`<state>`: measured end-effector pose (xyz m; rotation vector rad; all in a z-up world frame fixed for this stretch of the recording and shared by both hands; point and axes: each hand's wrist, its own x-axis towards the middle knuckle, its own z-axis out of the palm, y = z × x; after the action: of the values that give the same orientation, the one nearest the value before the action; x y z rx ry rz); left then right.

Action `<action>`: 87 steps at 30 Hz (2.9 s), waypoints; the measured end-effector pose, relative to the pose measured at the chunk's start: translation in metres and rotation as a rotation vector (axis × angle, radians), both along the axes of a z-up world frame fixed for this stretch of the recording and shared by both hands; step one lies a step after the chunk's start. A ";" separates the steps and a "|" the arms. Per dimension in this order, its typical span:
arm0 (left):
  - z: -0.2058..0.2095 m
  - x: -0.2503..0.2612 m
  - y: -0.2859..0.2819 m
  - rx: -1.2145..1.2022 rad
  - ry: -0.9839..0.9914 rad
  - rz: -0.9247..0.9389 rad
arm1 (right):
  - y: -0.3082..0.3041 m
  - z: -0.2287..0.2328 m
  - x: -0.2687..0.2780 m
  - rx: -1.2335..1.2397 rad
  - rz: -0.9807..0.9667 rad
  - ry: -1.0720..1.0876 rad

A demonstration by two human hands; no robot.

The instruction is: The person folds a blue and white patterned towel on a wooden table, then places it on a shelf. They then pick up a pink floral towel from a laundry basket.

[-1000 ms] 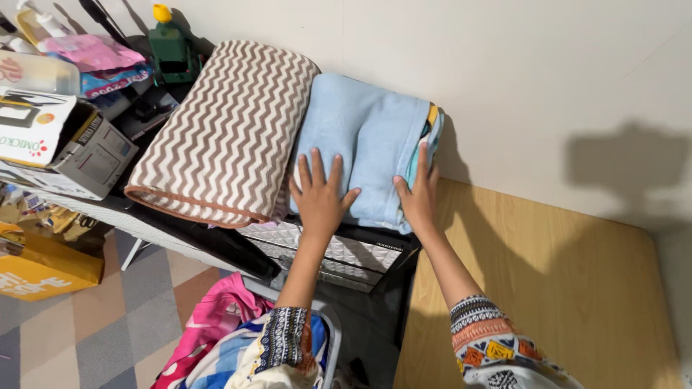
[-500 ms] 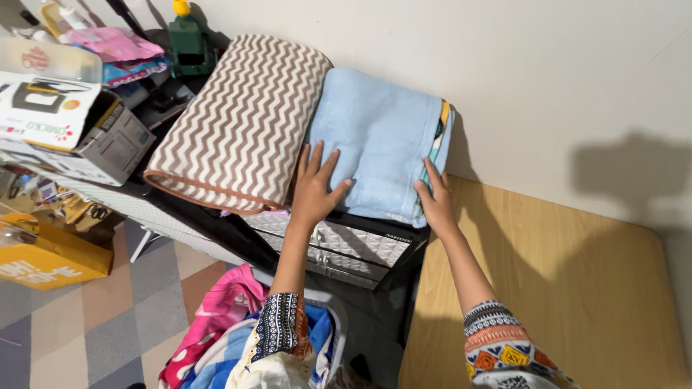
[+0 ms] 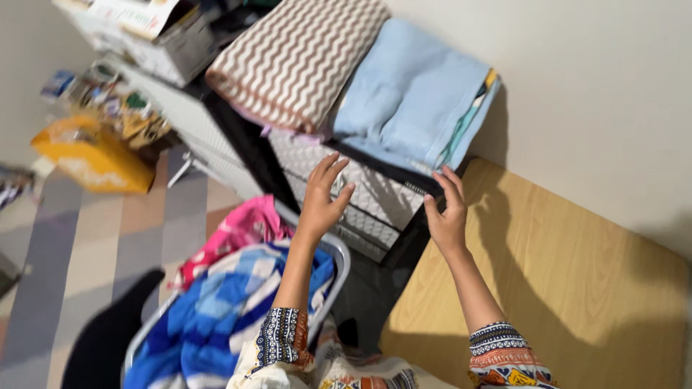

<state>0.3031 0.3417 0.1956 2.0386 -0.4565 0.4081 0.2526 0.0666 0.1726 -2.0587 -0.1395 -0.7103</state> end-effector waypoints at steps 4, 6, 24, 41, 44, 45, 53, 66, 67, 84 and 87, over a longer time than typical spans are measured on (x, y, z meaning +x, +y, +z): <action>-0.003 -0.069 0.010 -0.047 0.031 0.086 | 0.017 -0.004 -0.037 0.036 0.166 0.072; -0.007 -0.106 0.014 -0.059 0.031 0.144 | 0.027 -0.016 -0.053 0.146 0.271 0.233; -0.147 -0.360 0.116 -0.003 0.280 0.898 | 0.142 -0.135 -0.131 -0.024 0.923 0.725; -0.228 -0.404 0.267 -0.051 0.575 1.371 | 0.352 -0.242 -0.136 -0.281 1.043 0.812; -0.247 -0.397 0.289 -0.104 0.585 1.421 | 0.393 -0.245 -0.146 -0.268 1.078 0.819; -0.253 -0.396 0.297 -0.091 0.589 1.428 | 0.407 -0.244 -0.150 -0.259 1.089 0.809; -0.254 -0.381 0.320 -0.501 0.380 1.159 | 0.482 -0.216 -0.184 -0.288 1.298 0.567; -0.156 -0.344 0.281 -0.042 0.434 0.985 | 0.474 -0.218 -0.158 0.145 1.055 0.911; -0.152 -0.342 0.279 -0.020 0.438 1.024 | 0.467 -0.212 -0.153 0.187 1.038 0.901; -0.219 -0.318 0.187 -0.413 0.700 0.506 | 0.281 -0.063 -0.124 0.876 0.746 0.768; -0.188 -0.307 0.168 -0.698 0.598 0.581 | 0.229 -0.045 -0.126 0.945 0.786 0.691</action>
<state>-0.0039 0.5097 0.0080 1.4589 0.5900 0.2261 0.1263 0.2960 0.1277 -1.0751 -0.1556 0.3975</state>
